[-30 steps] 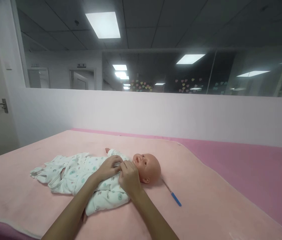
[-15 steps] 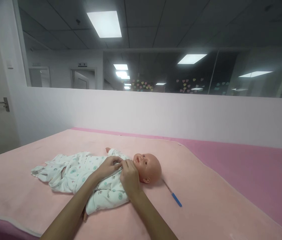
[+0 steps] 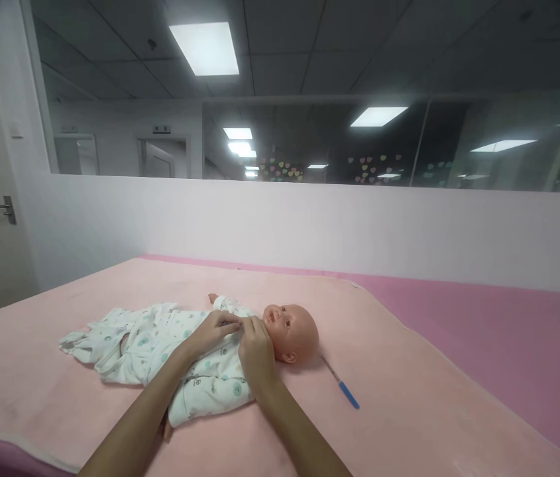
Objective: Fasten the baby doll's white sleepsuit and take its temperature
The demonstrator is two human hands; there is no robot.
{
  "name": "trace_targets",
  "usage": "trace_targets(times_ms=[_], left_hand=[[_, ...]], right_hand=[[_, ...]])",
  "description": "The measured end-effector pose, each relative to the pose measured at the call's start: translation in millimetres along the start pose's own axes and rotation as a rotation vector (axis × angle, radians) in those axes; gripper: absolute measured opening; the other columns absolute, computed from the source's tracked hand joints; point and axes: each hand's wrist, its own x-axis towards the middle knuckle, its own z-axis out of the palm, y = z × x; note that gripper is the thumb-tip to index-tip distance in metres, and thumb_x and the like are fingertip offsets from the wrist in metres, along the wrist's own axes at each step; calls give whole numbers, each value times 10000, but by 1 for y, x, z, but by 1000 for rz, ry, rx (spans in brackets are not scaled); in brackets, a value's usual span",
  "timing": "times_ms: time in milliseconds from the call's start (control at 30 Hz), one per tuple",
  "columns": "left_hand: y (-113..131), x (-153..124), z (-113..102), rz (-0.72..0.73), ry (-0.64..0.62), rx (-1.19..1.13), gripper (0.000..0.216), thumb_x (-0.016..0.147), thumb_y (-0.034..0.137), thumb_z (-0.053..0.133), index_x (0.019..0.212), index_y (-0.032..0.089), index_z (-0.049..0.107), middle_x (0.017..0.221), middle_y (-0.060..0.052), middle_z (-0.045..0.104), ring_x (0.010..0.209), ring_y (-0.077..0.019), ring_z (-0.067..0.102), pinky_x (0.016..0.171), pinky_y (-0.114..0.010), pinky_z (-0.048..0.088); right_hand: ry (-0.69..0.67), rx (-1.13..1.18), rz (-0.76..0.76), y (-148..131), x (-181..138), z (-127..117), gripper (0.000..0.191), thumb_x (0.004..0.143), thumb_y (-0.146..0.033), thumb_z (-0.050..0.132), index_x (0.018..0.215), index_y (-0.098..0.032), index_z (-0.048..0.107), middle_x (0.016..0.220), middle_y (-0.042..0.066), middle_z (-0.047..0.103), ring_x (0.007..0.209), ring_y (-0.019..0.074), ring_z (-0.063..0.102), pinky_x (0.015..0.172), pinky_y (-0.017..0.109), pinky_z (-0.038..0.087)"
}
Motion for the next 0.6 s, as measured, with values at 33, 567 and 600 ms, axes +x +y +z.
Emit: trace_targets(times_ms=[33,567,600], left_hand=[[1,-1,0,8,-7,-6,269,765,248,479,903,151,688,813,-29,681,792,-189,581,719,-259,424],[-5,1,3,-15,67,58,220,721,227,482,617,120,644,569,10,552,597,-123,475,580,-225,361],[-5,1,4,-17,73,44,215,718,222,485,623,123,651,577,8,564,599,-126,482,574,-226,361]], right_hand=[[-1,2,3,0,0,0,247,774,-38,328,798,-173,534,739,38,540,696,155,496,644,277,422],[23,21,-11,-2,1,0,277,733,-46,338,864,-175,545,797,53,537,751,168,493,676,292,422],[20,25,-12,-2,1,0,277,731,-44,338,864,-175,543,801,54,535,753,169,492,679,295,423]])
